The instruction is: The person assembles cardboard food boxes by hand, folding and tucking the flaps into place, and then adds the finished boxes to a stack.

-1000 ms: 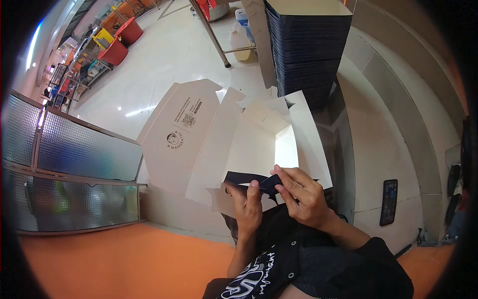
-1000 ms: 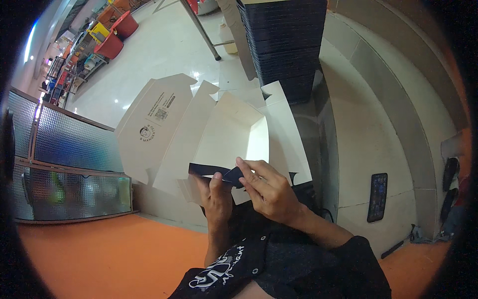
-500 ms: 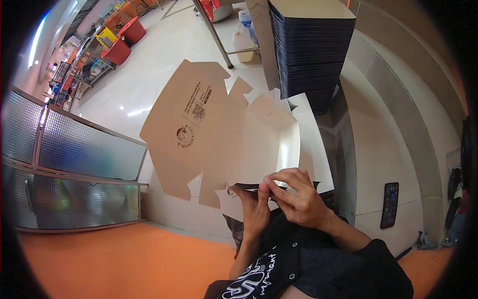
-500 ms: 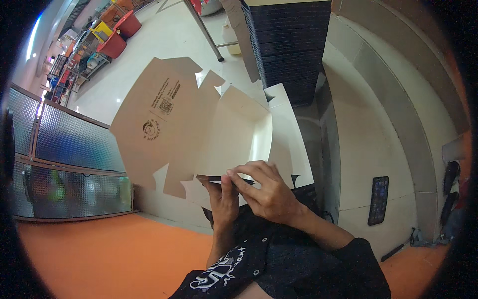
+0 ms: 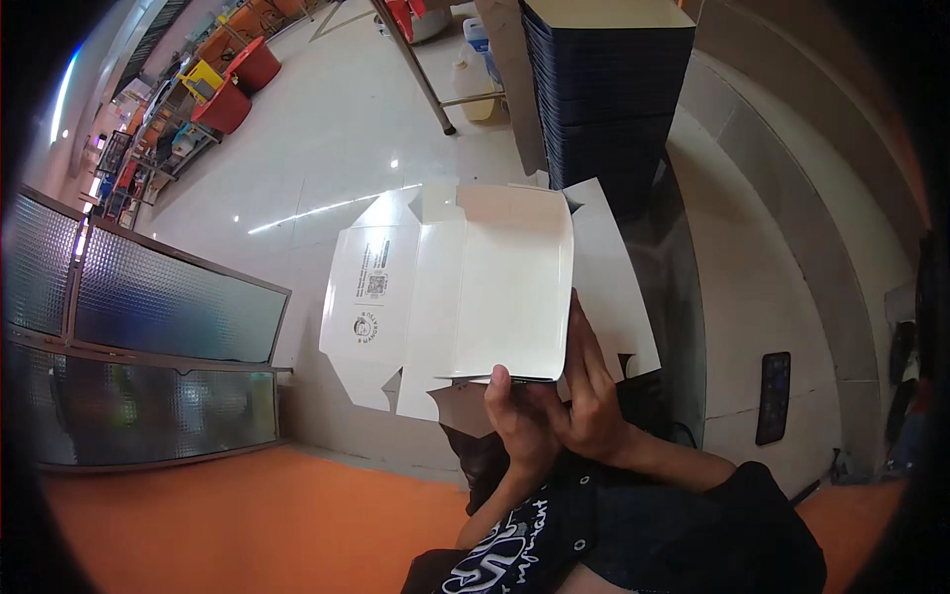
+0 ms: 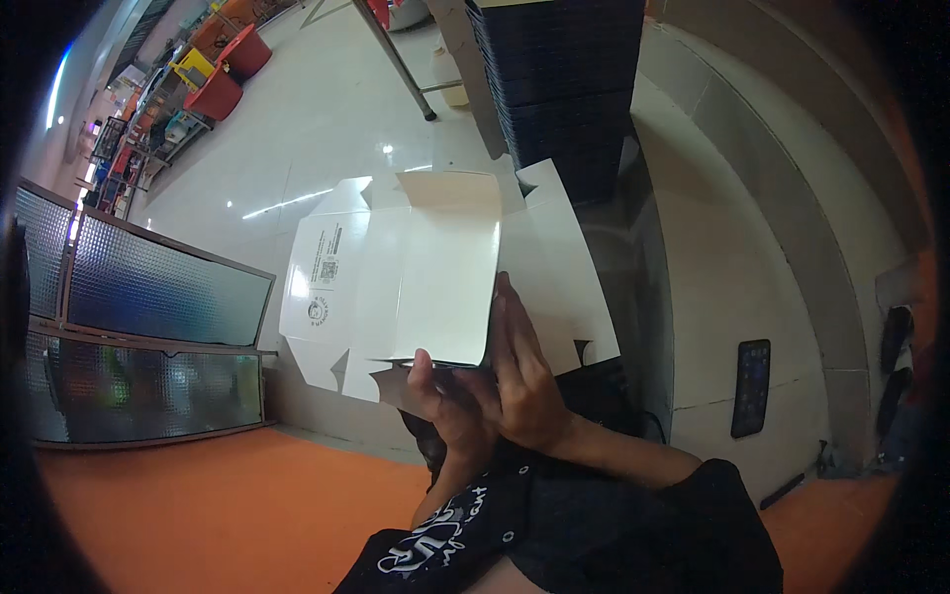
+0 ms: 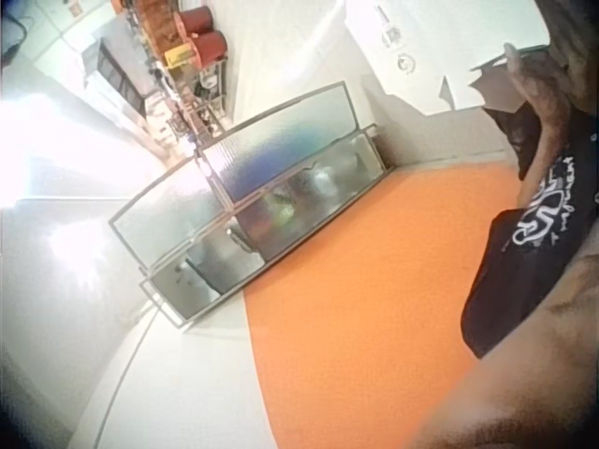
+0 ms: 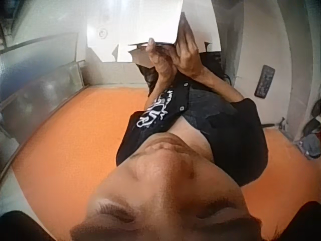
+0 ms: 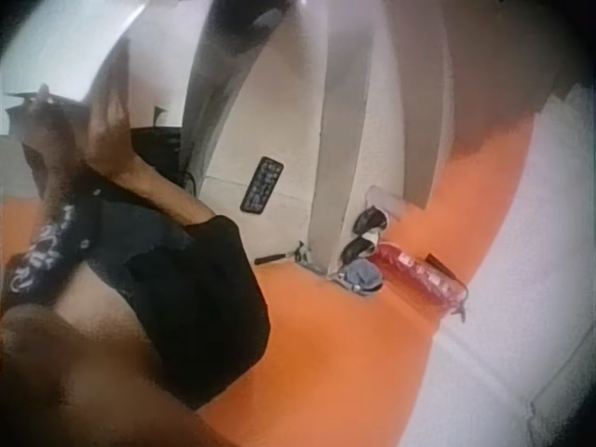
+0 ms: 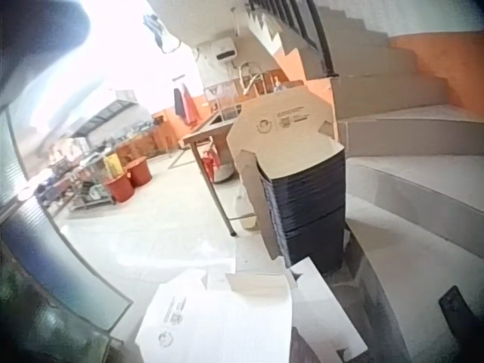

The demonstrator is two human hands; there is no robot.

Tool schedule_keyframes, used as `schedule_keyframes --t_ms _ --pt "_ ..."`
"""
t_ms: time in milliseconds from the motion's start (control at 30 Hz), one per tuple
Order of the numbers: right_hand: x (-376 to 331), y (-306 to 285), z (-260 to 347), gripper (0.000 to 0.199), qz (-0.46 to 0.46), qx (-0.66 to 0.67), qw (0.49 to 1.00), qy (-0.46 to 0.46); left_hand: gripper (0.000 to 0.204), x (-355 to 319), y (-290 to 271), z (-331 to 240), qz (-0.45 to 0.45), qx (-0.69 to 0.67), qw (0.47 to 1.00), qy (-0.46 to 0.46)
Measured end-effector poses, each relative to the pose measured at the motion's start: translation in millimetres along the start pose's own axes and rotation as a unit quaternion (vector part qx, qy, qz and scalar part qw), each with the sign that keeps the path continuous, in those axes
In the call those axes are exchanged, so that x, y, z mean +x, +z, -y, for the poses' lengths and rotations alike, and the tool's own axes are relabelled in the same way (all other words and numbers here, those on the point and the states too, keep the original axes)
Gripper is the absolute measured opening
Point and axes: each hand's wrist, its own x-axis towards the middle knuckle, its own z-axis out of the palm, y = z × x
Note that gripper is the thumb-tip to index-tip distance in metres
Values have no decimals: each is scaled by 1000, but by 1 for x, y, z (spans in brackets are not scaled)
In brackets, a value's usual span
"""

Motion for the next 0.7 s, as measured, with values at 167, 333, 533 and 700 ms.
schedule_keyframes --t_ms 167,333,533,700 --pt "4 -1 -4 72 28 -21 998 -55 57 6 -3 1 11 35 999 -21" --pt "6 0 -4 69 37 -8 998 -46 62 8 -3 -1 13 141 988 67" --pt "38 -64 21 64 23 29 998 -46 82 15 -24 8 -58 279 938 196" --pt "85 -44 88 50 77 66 984 -148 93 -2 -14 13 3 399 886 238"
